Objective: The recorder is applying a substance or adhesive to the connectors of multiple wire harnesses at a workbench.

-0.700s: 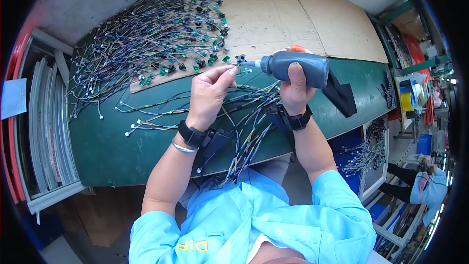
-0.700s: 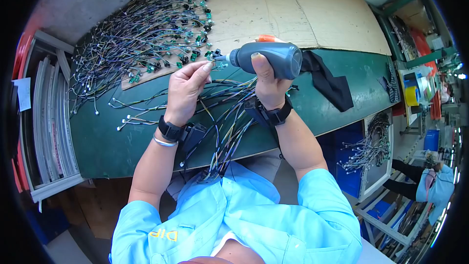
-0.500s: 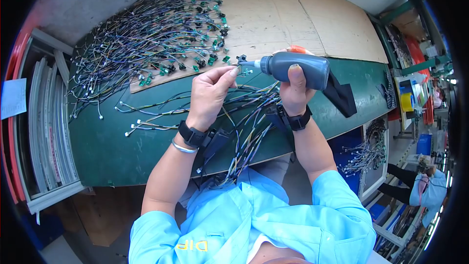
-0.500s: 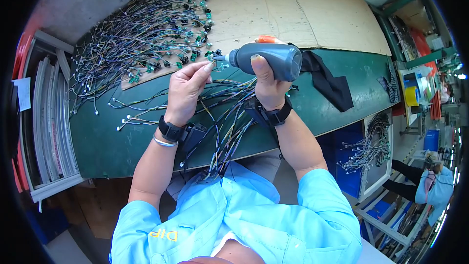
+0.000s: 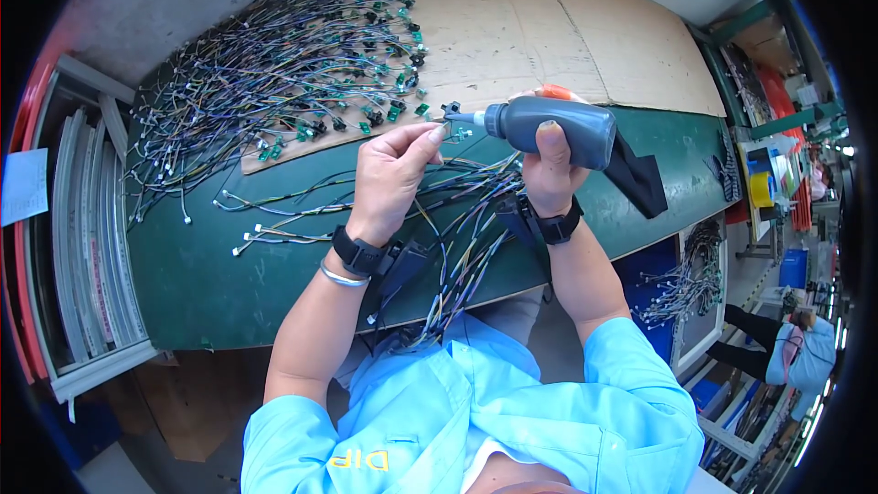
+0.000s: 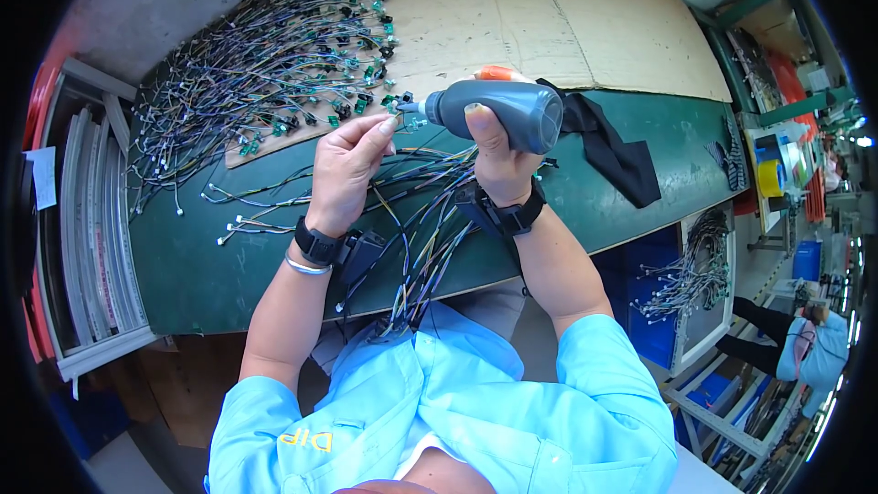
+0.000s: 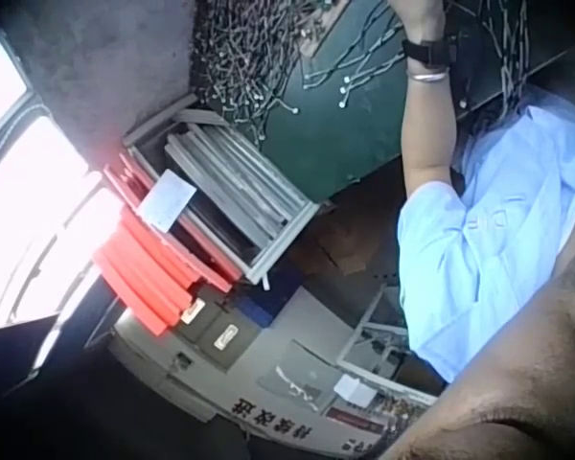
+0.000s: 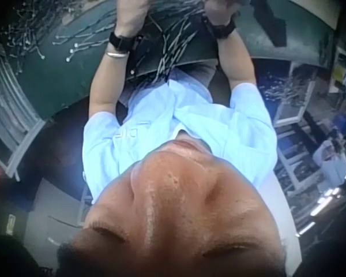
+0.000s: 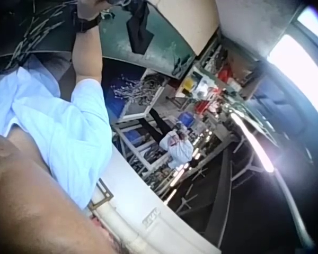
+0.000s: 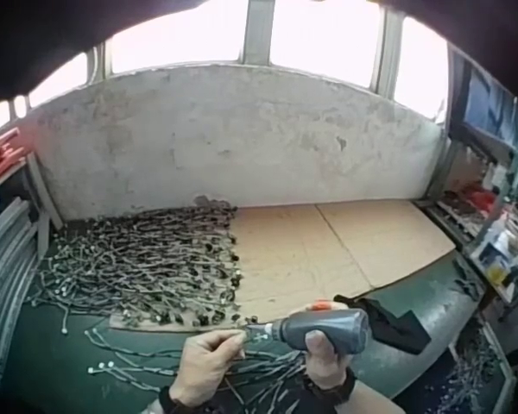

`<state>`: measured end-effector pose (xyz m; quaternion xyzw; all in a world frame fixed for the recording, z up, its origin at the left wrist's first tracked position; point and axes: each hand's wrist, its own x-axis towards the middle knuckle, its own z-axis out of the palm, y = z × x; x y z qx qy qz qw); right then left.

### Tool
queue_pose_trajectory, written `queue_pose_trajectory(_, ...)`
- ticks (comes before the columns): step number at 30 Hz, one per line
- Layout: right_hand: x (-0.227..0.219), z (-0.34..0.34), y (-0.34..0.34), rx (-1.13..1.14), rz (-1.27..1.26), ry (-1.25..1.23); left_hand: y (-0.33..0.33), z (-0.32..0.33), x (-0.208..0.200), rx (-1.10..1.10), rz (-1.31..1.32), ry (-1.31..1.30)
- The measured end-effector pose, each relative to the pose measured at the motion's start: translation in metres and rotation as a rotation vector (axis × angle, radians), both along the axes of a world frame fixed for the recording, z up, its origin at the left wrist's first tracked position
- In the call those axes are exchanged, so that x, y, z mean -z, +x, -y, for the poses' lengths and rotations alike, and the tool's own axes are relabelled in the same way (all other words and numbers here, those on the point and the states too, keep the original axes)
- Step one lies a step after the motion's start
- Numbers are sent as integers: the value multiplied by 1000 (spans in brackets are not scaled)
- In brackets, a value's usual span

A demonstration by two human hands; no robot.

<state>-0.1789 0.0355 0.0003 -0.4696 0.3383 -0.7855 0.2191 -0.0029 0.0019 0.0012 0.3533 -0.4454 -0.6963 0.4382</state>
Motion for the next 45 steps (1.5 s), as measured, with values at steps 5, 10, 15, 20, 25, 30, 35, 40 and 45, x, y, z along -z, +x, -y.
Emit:
queue_pose_trajectory(5, -1, -1, 0, -2, -4, 24, 1, 1, 1, -8, 3, 7)
queue_pose_trajectory(10, -4, -1, 1, 20, 9, -3, 0, 1, 1, -17, -3, 2)
queue_pose_trajectory(15, -6, -1, 4, 17, 35, -4, 0, 1, 0, -13, 6, 10)
queue_pose_trajectory(20, -7, -2, 3, 21, 25, 6, 0, 1, 1, -22, 7, 3)
queue_pose_trajectory(25, -5, -2, 1, 21, 28, 11, 0, 1, -1, -19, -1, 13)
queue_pose_trajectory(30, -5, -1, 0, 12, 25, -11, 0, 1, -1, -18, -8, 9)
queue_pose_trajectory(35, -4, -1, -1, 20, 11, 7, 1, 2, 0, -14, -12, 2)
queue_pose_trajectory(40, -7, -1, -4, -47, 97, 20, 1, 2, 0, -9, -33, 40)
queue_pose_trajectory(45, -18, 6, -11, -283, 452, 112, 8, 7, 2, 83, -190, 216)
